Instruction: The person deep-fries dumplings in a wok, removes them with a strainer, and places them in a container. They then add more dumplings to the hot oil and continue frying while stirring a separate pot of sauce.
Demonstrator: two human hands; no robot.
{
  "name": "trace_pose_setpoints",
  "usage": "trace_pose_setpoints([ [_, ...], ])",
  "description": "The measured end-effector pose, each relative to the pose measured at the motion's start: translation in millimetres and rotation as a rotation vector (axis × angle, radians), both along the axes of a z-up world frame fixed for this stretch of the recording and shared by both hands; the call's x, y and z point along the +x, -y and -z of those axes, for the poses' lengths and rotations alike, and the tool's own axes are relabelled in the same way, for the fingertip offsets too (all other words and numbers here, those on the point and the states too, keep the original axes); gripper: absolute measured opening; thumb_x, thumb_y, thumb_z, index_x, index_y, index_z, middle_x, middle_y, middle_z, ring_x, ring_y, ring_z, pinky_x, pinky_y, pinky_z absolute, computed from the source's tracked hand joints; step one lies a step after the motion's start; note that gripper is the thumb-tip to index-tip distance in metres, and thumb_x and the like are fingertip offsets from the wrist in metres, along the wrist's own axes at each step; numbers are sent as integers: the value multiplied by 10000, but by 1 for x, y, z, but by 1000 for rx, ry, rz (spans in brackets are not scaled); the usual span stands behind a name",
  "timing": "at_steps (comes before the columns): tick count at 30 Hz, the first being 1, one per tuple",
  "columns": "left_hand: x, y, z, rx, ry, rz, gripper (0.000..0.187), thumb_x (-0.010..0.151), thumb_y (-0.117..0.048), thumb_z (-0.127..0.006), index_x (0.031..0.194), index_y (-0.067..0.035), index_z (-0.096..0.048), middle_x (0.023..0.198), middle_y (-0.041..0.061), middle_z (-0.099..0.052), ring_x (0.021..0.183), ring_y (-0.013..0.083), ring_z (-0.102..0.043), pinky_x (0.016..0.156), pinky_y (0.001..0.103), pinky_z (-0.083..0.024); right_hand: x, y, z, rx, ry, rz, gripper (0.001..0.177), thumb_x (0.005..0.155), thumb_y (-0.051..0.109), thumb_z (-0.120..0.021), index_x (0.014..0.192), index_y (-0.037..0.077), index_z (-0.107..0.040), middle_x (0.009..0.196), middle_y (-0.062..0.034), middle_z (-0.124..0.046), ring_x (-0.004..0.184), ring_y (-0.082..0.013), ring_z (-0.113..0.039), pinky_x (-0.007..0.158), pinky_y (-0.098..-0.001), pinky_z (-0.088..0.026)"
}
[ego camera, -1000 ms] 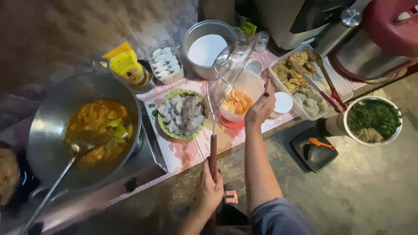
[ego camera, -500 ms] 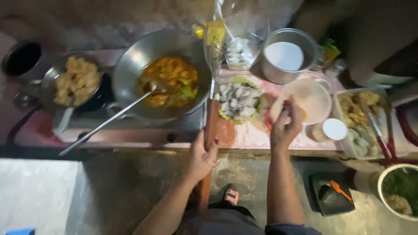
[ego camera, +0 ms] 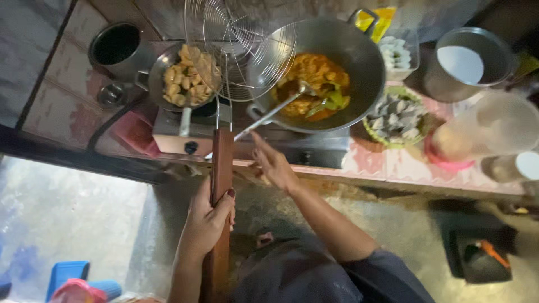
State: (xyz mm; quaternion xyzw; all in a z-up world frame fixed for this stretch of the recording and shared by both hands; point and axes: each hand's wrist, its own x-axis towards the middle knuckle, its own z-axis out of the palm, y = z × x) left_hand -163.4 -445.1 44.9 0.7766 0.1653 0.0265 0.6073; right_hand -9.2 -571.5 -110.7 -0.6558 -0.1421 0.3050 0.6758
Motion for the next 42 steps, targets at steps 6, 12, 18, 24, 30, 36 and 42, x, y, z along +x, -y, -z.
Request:
trace_pose_setpoints([
  [6, -22, -99, 9, -46, -46, 78, 237, 954, -131, -573, 1170, -34, -561, 689, 56, -601, 535, 124, -591, 463, 297, -520, 37, -59, 11, 301, -122, 406, 362, 1083, 275, -640, 1301, 4, -741, 953, -171, -701, 806, -232, -661, 699, -365, -612],
  [12, -1, -136, 37, -133, -108, 153, 299, 994, -144, -559, 1269, -28, -547, 670, 72, -575, 523, 136, -573, 468, 302, -510, 31, 3, -28, -266, 18, 476, 188, 962, 152, -670, 1095, 20, -685, 944, -128, -734, 723, -202, -730, 659, -398, -664],
  [18, 20, -133, 51, -138, -197, 195, 462, 971, -159, -530, 1424, -147, -440, 754, 13, -595, 592, 98, -597, 512, 285, -547, -11, -22, -23, -535, 569, 699, 329, 949, 242, -701, 1216, 66, -625, 950, -124, -696, 751, -215, -654, 654, -405, -558],
  [24, 27, -123, 43, -142, -128, 251, 447, 987, -162, -515, 1426, -101, -460, 707, 27, -543, 565, 124, -566, 509, 314, -536, -26, -26, 42, 75, -403, 602, 261, 982, 268, -670, 1159, 86, -606, 747, -27, -569, 545, -114, -472, 456, -296, -372],
  [30, 13, -117, 48, -197, -71, 246, 404, 977, -147, -529, 1371, -72, -481, 716, 38, -584, 562, 115, -578, 490, 297, -520, 11, 40, 83, 36, -292, 633, 168, 1033, 255, -590, 1111, 118, -536, 650, 22, -482, 439, -73, -375, 348, -252, -266],
  [36, 20, -98, 66, -185, -154, 156, 292, 987, -129, -546, 1262, -37, -515, 690, 58, -583, 542, 127, -571, 493, 313, -503, 13, 135, 12, -986, 599, 473, 164, 999, 153, -554, 1071, 127, -699, 921, -165, -705, 851, -355, -694, 676, -494, -528],
  [42, 40, -103, 79, -200, -19, 214, 318, 983, -92, -517, 1297, -39, -514, 735, 28, -570, 590, 115, -569, 526, 310, -533, -45, 142, -106, -1506, 462, 499, 297, 980, 202, -569, 1212, 266, -743, 1007, -184, -734, 921, -431, -690, 741, -563, -531],
])
